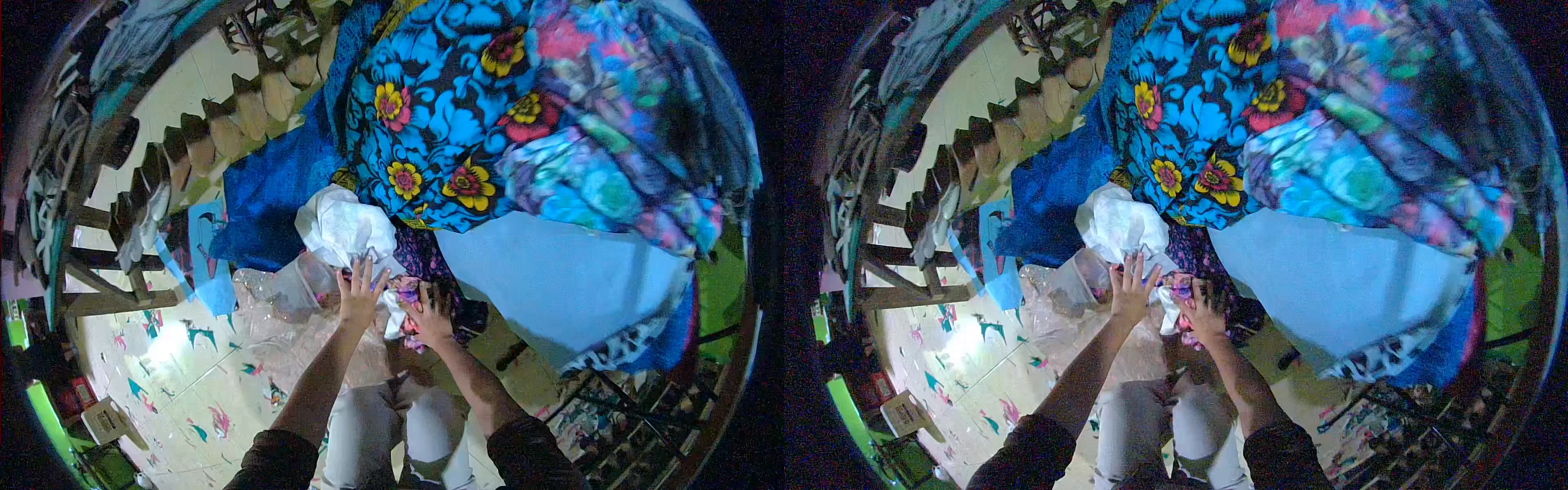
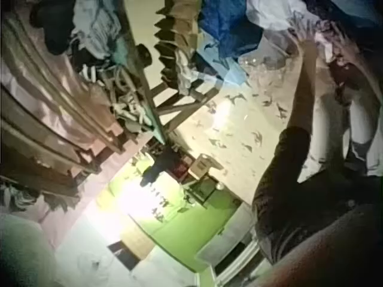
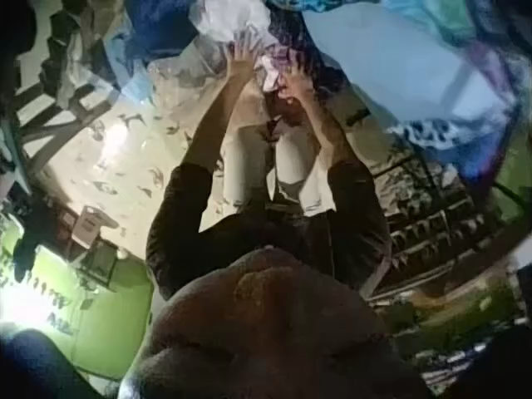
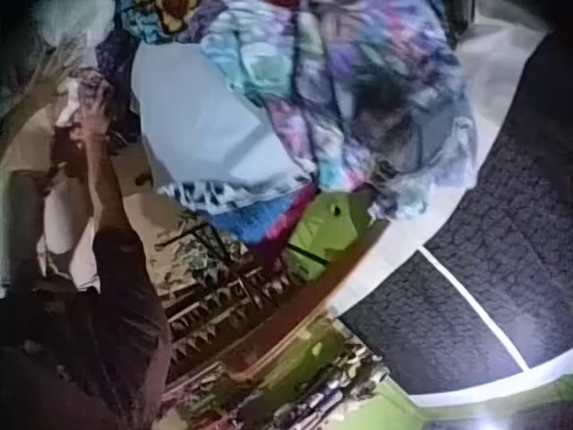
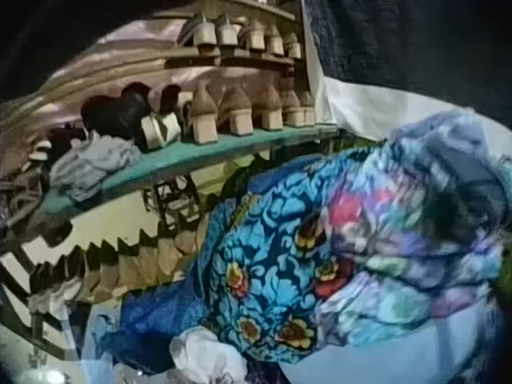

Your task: Folding various pieces of printed fabric on a table and storing them on a shelf.

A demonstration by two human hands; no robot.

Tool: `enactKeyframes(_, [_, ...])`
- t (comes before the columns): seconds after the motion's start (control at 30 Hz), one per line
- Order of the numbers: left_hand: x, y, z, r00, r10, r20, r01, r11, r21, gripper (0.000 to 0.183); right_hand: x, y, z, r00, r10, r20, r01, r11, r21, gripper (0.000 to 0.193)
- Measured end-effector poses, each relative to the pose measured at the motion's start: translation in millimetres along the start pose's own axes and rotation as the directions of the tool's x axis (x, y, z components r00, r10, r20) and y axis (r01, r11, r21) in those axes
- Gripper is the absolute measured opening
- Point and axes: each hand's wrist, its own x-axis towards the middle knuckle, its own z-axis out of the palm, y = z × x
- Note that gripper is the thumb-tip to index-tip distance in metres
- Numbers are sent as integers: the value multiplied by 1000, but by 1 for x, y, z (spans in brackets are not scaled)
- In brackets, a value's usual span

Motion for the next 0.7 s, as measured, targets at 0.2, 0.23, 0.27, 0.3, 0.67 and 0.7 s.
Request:
enactKeyframes(0.2, [15, -2, 62, 860, 67, 505, 86, 958, -274, 46, 62, 13, 16, 868, 304, 393, -496, 564, 660, 33])
enactKeyframes(0.23, [35, 36, 60, 855, 149, 497, 74, 913, -401, 32, 45, 53, 46, 952, 299, 67, -299, 855, 425, 28])
enactKeyframes(0.27, [10, 16, 62, 846, 113, 521, 95, 930, -355, 32, 50, 21, 25, 979, 199, 41, -172, 709, 684, 35])
enactKeyframes(0.3, [-5, 9, 54, 901, 55, 430, 151, 890, -430, 25, 49, -1, 10, 981, 195, 16, -138, 633, 761, 41])
enactKeyframes(0.67, [12, -70, -294, 951, -308, -5, 12, 52, -999, 33, -62, -98, -305, 849, 502, -167, 60, 223, 973, 52])
enactKeyframes(0.7, [16, -73, -328, 946, -321, -53, -43, 37, -998, 33, -71, -102, -337, 735, 543, -407, 272, 314, 910, 56])
